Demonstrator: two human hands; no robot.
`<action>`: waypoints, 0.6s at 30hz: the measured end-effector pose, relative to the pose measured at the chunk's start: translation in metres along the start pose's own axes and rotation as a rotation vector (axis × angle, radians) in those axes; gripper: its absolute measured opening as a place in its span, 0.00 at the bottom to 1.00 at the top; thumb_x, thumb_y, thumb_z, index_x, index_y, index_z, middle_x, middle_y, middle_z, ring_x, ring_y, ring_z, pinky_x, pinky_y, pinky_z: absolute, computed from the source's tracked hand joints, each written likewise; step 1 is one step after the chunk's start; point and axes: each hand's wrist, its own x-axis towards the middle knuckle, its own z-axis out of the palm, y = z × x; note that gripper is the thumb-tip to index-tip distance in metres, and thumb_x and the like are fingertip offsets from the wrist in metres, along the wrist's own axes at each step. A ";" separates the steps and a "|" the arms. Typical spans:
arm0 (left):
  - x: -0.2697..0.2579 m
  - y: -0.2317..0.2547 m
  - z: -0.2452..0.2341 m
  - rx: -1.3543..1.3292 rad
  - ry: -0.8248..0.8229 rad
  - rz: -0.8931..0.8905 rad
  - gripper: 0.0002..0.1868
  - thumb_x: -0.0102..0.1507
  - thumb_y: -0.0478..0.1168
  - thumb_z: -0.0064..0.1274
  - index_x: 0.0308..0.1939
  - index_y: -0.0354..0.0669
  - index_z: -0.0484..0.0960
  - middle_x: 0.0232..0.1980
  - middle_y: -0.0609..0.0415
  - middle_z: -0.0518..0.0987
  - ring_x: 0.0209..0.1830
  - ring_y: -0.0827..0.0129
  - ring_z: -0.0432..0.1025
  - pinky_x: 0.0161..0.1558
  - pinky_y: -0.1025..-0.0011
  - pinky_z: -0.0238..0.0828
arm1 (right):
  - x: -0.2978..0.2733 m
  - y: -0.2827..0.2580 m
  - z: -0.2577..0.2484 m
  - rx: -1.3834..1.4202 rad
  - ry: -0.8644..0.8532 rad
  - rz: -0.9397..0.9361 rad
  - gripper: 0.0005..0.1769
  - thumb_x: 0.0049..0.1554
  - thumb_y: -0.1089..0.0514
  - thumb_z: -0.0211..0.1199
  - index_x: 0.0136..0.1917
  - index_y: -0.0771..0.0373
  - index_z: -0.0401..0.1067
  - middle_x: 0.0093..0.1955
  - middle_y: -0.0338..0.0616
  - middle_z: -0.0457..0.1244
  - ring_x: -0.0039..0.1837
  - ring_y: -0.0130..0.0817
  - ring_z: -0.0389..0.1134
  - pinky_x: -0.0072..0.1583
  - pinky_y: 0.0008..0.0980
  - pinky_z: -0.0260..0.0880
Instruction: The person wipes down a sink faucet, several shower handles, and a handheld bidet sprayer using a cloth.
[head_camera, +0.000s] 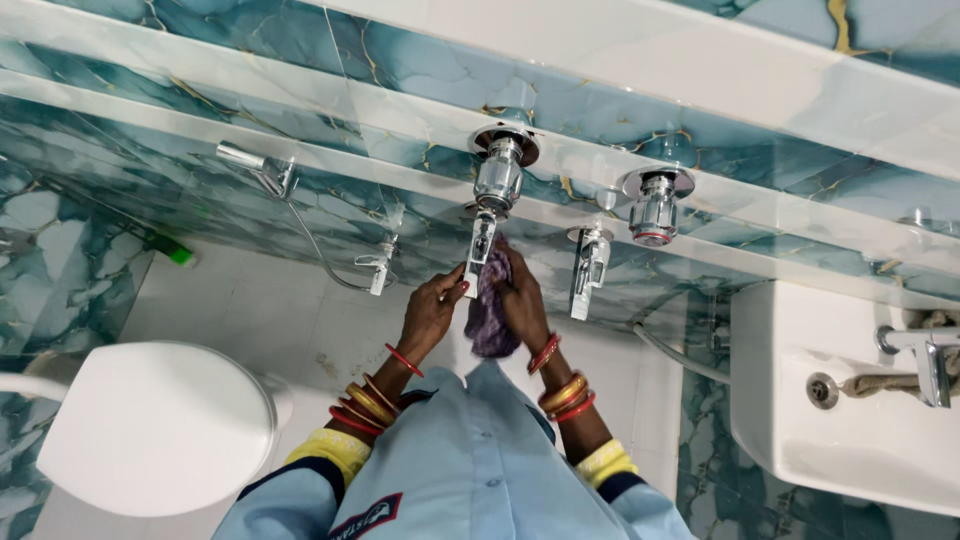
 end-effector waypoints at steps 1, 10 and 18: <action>-0.006 -0.001 0.003 -0.073 0.003 0.004 0.24 0.68 0.49 0.53 0.69 0.54 0.76 0.45 0.49 0.83 0.42 0.65 0.76 0.47 0.67 0.71 | 0.016 0.004 -0.004 -0.012 -0.001 0.014 0.35 0.55 0.71 0.54 0.76 0.65 0.59 0.75 0.59 0.60 0.76 0.54 0.60 0.73 0.42 0.59; -0.003 -0.003 0.005 -0.306 0.034 0.009 0.23 0.69 0.44 0.54 0.68 0.51 0.76 0.49 0.48 0.83 0.44 0.70 0.77 0.46 0.71 0.71 | -0.022 -0.011 0.007 -0.030 -0.002 0.056 0.33 0.56 0.68 0.52 0.75 0.65 0.58 0.72 0.59 0.61 0.73 0.54 0.63 0.71 0.42 0.60; 0.005 -0.024 0.014 -0.293 0.061 0.172 0.22 0.70 0.45 0.55 0.68 0.47 0.77 0.55 0.49 0.82 0.50 0.70 0.77 0.52 0.73 0.73 | -0.004 -0.012 0.004 -0.048 -0.015 0.101 0.32 0.58 0.66 0.54 0.76 0.64 0.57 0.74 0.58 0.59 0.76 0.53 0.59 0.73 0.45 0.57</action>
